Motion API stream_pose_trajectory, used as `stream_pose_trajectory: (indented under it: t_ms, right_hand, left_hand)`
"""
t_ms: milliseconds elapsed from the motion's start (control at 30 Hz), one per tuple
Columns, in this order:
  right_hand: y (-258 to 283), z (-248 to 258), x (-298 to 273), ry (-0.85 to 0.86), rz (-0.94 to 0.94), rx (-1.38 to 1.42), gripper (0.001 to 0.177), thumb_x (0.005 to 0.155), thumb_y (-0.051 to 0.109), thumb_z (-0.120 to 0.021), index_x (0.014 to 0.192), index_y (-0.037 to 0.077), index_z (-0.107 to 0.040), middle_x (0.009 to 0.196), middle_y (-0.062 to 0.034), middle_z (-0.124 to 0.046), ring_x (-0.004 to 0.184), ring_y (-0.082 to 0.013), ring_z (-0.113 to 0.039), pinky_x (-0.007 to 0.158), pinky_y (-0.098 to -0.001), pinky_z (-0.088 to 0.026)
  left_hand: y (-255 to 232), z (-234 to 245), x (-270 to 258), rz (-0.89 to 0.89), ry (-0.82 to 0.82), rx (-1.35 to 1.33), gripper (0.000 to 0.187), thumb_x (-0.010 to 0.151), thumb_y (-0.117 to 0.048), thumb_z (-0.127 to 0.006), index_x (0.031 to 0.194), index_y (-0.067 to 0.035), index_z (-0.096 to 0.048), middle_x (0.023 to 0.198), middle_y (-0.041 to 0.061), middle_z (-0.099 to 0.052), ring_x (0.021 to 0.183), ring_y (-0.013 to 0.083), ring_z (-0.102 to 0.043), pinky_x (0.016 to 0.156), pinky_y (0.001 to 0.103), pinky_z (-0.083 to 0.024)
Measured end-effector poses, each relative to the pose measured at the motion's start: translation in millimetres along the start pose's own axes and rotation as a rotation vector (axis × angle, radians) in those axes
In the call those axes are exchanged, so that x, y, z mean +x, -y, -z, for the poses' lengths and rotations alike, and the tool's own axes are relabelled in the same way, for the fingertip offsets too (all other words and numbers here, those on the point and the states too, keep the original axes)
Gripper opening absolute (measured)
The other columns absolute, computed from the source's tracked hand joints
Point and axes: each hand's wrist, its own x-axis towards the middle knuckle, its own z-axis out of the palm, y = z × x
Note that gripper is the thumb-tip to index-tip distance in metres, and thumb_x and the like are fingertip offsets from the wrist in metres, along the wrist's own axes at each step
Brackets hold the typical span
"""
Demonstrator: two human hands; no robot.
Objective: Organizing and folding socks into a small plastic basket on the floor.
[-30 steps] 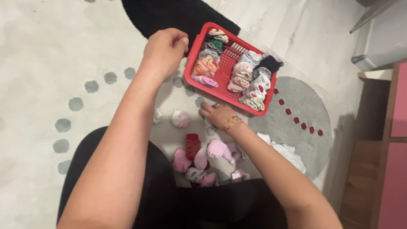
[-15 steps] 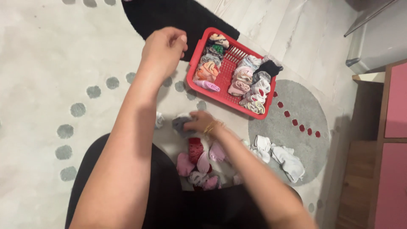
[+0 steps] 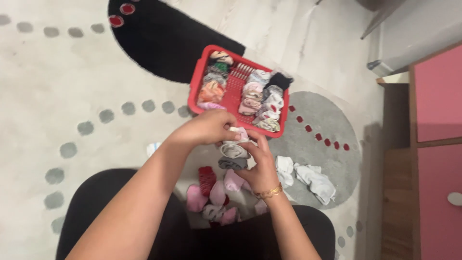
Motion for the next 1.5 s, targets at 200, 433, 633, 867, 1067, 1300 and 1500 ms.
stream_pose_trajectory:
  t_ms: [200,433,633,867,1067,1300,1500]
  right_hand:
    - [-62,-5,-32,-0.262,-0.47,1.155,0.054,0.079,0.002,-0.071,0.131,0.005,-0.06,0.128,-0.0063,-0.063,0.115,-0.024,-0.064,0.103,-0.0422,-0.051]
    - [-63,-2,-20,-0.342,-0.361,1.319,0.037,0.096,0.008,-0.069,0.131,-0.002,-0.06,0.122,-0.0104,-0.067,0.113,-0.0208,-0.065,0.103,-0.038,-0.05]
    - [-78,4,-22,-0.453,-0.298,1.052,0.049,0.09,-0.005,-0.071,0.134,0.0,-0.051,0.123,-0.0113,-0.067,0.112,-0.0195,-0.066,0.097,-0.0352,-0.055]
    - [-44,48,-16,-0.295,-0.1,0.222,0.085,0.066,0.005,-0.088,0.138,0.003,-0.043,0.127,-0.0171,-0.063,0.115,-0.0296,-0.065,0.095,-0.0393,-0.054]
    - [-77,69,7,-0.155,-0.212,-0.126,0.077,0.057,0.011,-0.092,0.127,0.008,-0.061,0.117,-0.0151,-0.069,0.109,-0.0335,-0.068,0.092,-0.0397,-0.054]
    - [-108,45,118,0.084,-0.048,-0.43,0.069,0.06,0.008,-0.088,0.124,0.006,-0.061,0.11,-0.0202,-0.069,0.106,-0.0411,-0.063,0.091,-0.0474,-0.052]
    - [-172,-10,124,0.223,0.199,-0.577,0.063,0.054,0.001,-0.081,0.114,0.001,-0.058,0.111,-0.0241,-0.062,0.104,-0.0437,-0.063,0.085,-0.0489,-0.053]
  left_hand:
    - [36,-47,53,-0.175,-0.296,-0.517,0.025,0.089,-0.02,-0.074,0.104,-0.004,-0.062,0.096,0.004,-0.069,0.082,0.013,-0.07,0.063,0.029,-0.063]
    - [18,-95,50,0.016,-0.189,-0.77,0.023,0.094,-0.006,-0.064,0.116,-0.008,-0.056,0.103,0.007,-0.062,0.087,0.0177,-0.057,0.071,0.033,-0.046]
    - [8,-85,43,-0.221,0.032,-1.186,0.014,0.103,-0.008,-0.046,0.115,-0.001,-0.052,0.112,0.014,-0.064,0.104,0.0218,-0.067,0.094,0.038,-0.058]
    - [-2,-78,38,-0.403,-0.007,-0.377,0.041,0.091,-0.012,-0.073,0.128,-0.01,-0.056,0.124,0.005,-0.062,0.116,0.0164,-0.063,0.097,0.033,-0.055]
    - [60,-62,106,-0.368,-0.114,-0.203,0.023,0.095,-0.017,-0.064,0.114,-0.005,-0.067,0.111,0.006,-0.07,0.102,0.0182,-0.068,0.087,0.033,-0.058]
    - [95,-38,225,0.238,-0.315,-0.39,0.064,0.112,-0.044,-0.029,0.114,0.005,-0.07,0.097,0.018,-0.073,0.08,0.0238,-0.066,0.073,0.04,-0.052]
    - [138,-60,269,-0.049,-0.263,-0.877,0.059,0.104,-0.044,-0.031,0.125,-0.001,-0.066,0.11,0.012,-0.073,0.095,0.0228,-0.069,0.084,0.039,-0.056]
